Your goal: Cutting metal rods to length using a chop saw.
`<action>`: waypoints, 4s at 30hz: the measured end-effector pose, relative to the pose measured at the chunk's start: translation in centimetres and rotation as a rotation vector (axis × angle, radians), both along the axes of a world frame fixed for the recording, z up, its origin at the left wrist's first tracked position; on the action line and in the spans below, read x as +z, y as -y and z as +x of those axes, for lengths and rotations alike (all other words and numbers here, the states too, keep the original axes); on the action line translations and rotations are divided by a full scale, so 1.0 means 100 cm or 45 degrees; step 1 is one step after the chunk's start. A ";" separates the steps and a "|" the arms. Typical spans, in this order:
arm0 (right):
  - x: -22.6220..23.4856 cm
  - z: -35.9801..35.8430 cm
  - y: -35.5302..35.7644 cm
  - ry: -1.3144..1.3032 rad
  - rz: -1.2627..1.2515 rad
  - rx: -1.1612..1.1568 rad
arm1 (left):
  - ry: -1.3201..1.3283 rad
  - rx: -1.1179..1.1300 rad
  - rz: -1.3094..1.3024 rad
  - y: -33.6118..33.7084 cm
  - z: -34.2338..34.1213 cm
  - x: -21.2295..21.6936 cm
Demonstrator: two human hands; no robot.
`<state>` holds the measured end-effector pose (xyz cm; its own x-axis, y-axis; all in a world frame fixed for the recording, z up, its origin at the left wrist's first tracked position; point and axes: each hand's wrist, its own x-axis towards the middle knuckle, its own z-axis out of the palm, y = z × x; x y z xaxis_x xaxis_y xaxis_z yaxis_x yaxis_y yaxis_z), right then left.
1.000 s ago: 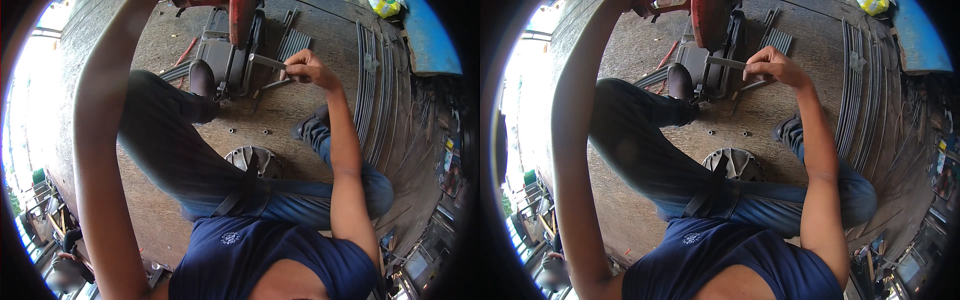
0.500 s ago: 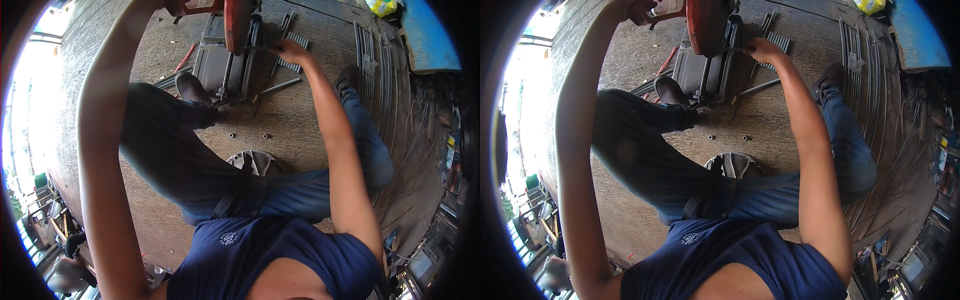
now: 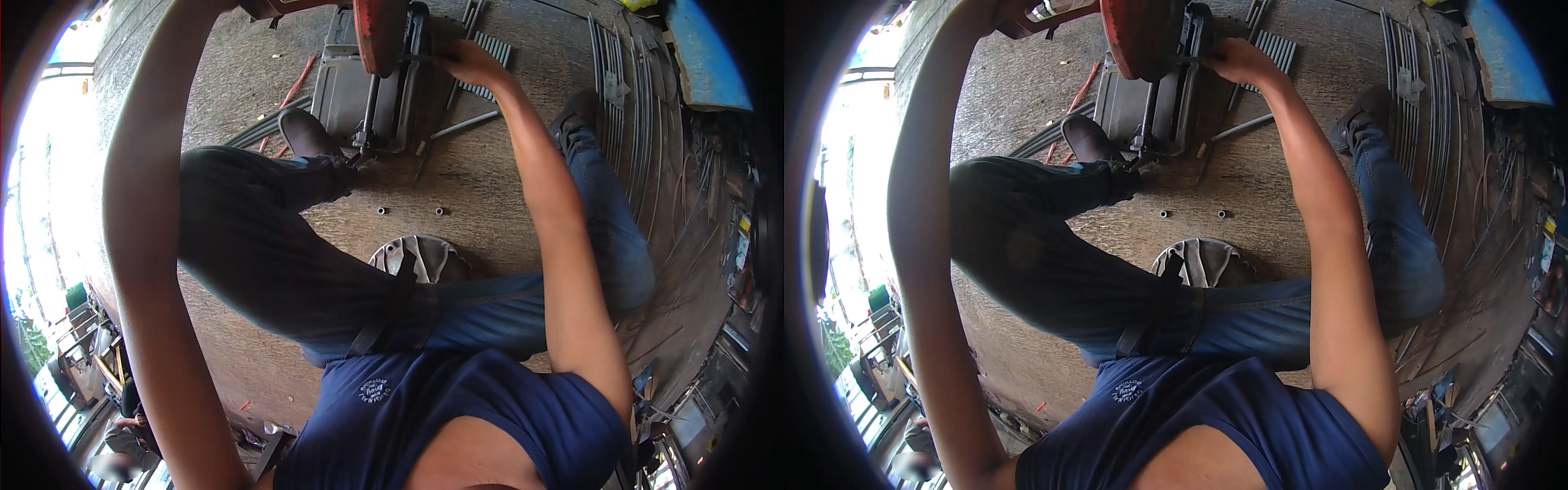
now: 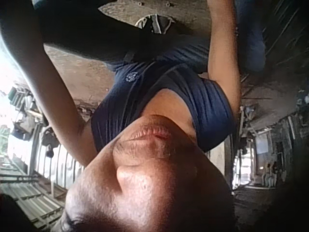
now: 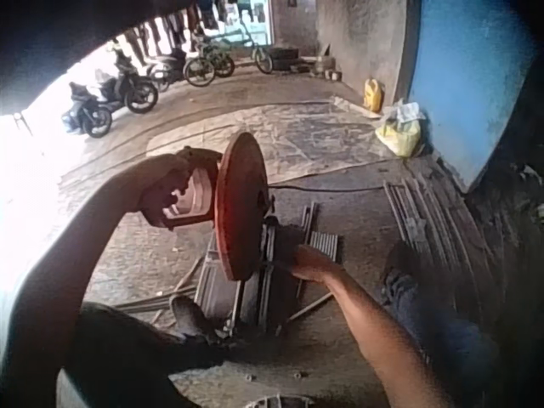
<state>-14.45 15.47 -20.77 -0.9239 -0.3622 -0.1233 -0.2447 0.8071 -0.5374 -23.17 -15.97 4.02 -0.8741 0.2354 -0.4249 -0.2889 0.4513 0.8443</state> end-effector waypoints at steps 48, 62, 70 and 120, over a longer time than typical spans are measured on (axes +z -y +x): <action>-0.017 0.144 0.064 0.743 -2.097 -1.038 | 0.070 0.018 0.249 0.016 -0.020 -0.007; -0.039 0.137 0.122 0.236 -1.488 -1.046 | 0.191 -0.131 0.251 0.018 -0.020 -0.004; -0.074 0.125 0.148 -0.106 -1.212 -1.110 | 0.078 -0.169 0.182 0.009 -0.008 0.005; -0.056 0.133 0.140 -0.138 -0.910 -0.851 | -0.033 -0.165 0.151 -0.002 0.014 0.013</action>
